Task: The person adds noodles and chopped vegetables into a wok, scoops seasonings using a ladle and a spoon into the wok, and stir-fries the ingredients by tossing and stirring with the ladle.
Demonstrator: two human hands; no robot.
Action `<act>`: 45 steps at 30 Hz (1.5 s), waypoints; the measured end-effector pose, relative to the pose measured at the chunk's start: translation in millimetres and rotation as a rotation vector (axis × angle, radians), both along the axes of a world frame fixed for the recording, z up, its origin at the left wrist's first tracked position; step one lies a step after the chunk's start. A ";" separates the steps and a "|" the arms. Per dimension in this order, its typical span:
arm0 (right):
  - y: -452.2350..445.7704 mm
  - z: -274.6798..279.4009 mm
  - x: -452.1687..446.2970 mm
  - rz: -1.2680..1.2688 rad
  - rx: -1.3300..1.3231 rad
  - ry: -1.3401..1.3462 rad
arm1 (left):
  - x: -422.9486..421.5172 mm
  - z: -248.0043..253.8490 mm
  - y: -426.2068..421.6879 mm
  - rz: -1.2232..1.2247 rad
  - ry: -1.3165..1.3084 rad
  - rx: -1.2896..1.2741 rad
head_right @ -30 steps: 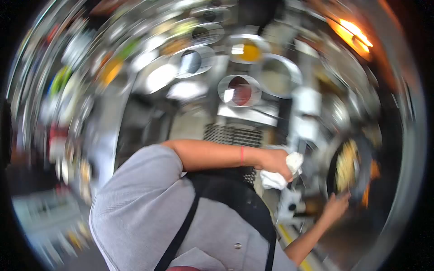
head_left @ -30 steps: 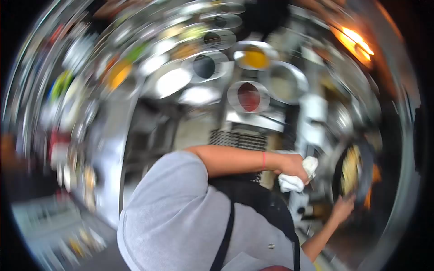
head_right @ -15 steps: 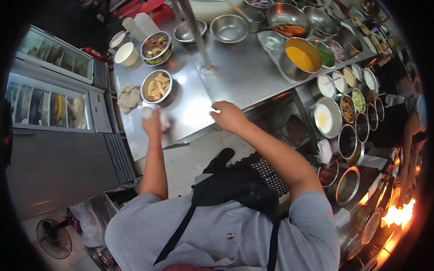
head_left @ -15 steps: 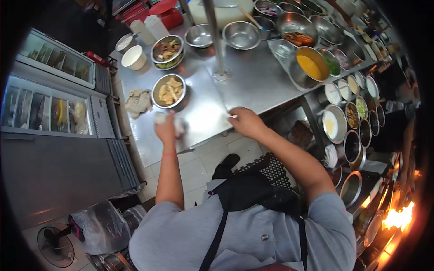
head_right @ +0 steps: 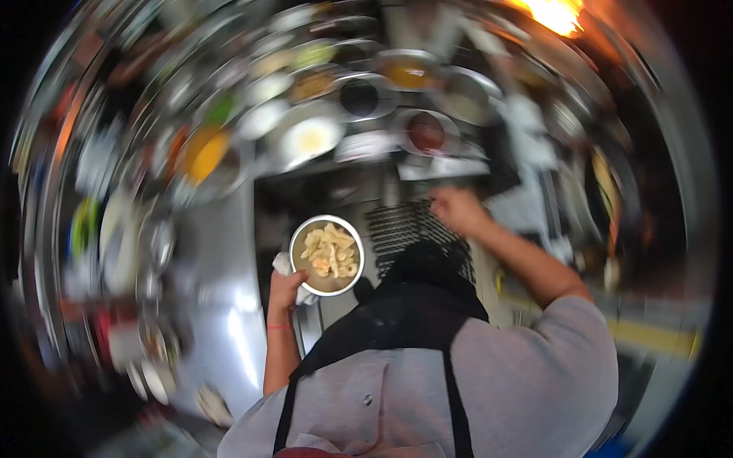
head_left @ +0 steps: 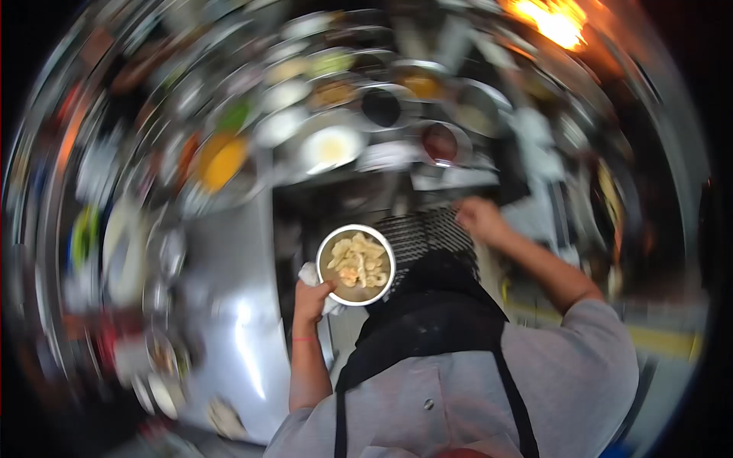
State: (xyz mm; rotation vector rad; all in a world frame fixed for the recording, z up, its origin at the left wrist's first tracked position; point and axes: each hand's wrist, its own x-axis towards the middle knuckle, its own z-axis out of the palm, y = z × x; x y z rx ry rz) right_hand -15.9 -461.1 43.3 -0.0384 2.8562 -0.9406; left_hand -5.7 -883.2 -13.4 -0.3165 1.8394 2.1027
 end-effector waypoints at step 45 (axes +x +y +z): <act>487.2 79.3 114.1 -1.234 -0.926 0.036 | -90.2 52.5 -173.6 1.397 0.189 0.068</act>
